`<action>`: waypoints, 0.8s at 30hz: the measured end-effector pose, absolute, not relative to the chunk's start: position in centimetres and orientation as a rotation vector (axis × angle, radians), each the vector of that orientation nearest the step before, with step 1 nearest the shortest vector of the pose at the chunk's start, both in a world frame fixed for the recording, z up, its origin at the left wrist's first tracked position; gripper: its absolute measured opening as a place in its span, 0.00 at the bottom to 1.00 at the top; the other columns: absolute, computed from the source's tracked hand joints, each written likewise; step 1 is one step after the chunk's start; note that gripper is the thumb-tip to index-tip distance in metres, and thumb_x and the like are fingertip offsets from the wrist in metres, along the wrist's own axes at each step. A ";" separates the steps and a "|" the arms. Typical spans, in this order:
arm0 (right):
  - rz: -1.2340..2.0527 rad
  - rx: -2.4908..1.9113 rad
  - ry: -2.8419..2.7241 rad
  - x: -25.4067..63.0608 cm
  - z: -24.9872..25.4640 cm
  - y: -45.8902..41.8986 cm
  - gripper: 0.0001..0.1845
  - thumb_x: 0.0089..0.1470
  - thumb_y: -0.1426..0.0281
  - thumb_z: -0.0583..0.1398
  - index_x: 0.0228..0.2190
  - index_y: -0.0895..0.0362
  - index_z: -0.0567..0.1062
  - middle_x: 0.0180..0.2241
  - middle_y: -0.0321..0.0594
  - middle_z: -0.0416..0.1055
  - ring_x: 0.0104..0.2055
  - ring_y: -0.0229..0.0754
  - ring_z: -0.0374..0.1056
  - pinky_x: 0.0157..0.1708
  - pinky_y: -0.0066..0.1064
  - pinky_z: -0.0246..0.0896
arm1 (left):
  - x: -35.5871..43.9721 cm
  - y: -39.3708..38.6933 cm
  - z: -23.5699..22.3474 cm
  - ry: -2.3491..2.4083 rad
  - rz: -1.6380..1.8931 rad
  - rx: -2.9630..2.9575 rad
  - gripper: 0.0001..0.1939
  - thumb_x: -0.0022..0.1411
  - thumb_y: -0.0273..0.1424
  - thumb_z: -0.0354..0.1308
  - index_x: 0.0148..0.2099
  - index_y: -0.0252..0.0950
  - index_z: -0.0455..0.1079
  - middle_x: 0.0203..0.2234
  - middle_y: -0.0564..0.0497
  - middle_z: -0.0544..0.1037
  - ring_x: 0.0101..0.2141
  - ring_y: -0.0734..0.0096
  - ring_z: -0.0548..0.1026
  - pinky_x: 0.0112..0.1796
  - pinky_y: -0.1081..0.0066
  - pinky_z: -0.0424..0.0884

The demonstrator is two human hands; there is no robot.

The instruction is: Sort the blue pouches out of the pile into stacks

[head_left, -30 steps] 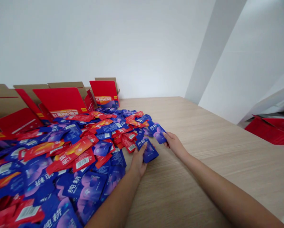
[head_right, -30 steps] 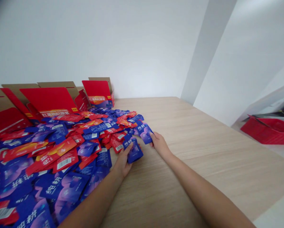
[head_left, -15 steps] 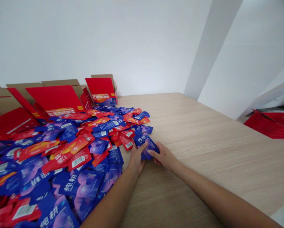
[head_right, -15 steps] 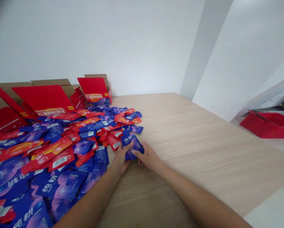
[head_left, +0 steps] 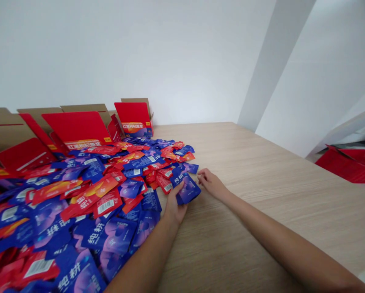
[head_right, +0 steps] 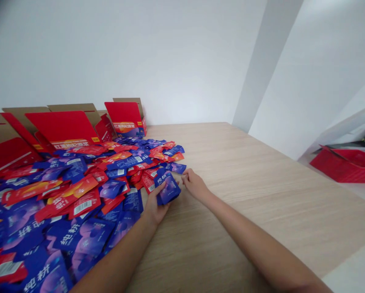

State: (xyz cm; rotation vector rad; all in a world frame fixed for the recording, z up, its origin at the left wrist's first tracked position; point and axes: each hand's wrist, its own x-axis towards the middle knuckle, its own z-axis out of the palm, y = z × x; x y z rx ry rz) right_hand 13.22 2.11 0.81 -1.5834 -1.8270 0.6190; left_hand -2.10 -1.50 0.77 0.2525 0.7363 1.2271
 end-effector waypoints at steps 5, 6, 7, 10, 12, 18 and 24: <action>0.347 -1.742 -1.981 11.6 1.6 7.9 0.14 0.53 0.71 0.58 0.42 0.64 0.69 0.48 0.53 0.66 0.53 0.48 0.59 0.51 0.39 0.55 | -2.5 -1.7 1.4 0.673 1.200 0.223 0.17 0.52 0.25 0.59 0.46 0.31 0.69 0.35 0.45 0.79 0.36 0.62 0.78 0.39 0.66 0.75; 0.358 -1.770 -1.979 11.2 1.7 8.7 0.16 0.54 0.69 0.59 0.44 0.63 0.69 0.49 0.52 0.65 0.53 0.49 0.60 0.51 0.42 0.56 | -2.5 -1.8 1.4 0.671 1.193 0.217 0.17 0.52 0.25 0.58 0.46 0.30 0.69 0.34 0.45 0.79 0.36 0.63 0.78 0.39 0.66 0.75; 0.379 -1.800 -1.977 11.0 1.7 9.4 0.18 0.55 0.66 0.59 0.46 0.62 0.68 0.50 0.50 0.65 0.51 0.48 0.61 0.50 0.44 0.58 | -2.5 -1.8 1.5 0.673 1.191 0.211 0.16 0.52 0.25 0.58 0.45 0.30 0.70 0.33 0.45 0.79 0.34 0.64 0.78 0.39 0.67 0.75; 0.512 -1.848 -1.978 10.9 1.4 10.4 0.16 0.57 0.63 0.57 0.44 0.59 0.69 0.45 0.41 0.68 0.43 0.43 0.67 0.42 0.42 0.66 | -2.4 -1.6 1.3 0.688 1.213 0.201 0.13 0.52 0.23 0.58 0.43 0.30 0.71 0.31 0.47 0.79 0.30 0.70 0.78 0.37 0.71 0.74; 0.613 -1.841 -1.954 11.6 1.0 10.1 0.15 0.52 0.62 0.61 0.35 0.62 0.73 0.35 0.38 0.71 0.36 0.41 0.69 0.35 0.35 0.65 | -2.2 -1.5 1.0 0.704 1.231 0.203 0.13 0.52 0.23 0.58 0.42 0.30 0.71 0.29 0.49 0.79 0.27 0.71 0.77 0.36 0.72 0.74; 0.733 -1.704 -1.685 15.2 0.4 4.9 0.17 0.47 0.55 0.60 0.25 0.57 0.68 0.19 0.33 0.66 0.23 0.37 0.63 0.21 0.27 0.55 | -1.5 -1.4 0.0 0.746 1.308 0.314 0.23 0.49 0.23 0.63 0.49 0.38 0.68 0.33 0.53 0.79 0.31 0.71 0.78 0.37 0.71 0.74; 1.000 -1.348 -1.259 14.8 0.9 -1.1 0.21 0.52 0.48 0.52 0.29 0.54 0.63 0.19 0.31 0.62 0.19 0.35 0.58 0.18 0.27 0.50 | -1.0 -1.8 0.4 0.789 1.295 0.397 0.25 0.48 0.24 0.64 0.50 0.40 0.66 0.37 0.51 0.79 0.35 0.67 0.78 0.39 0.68 0.74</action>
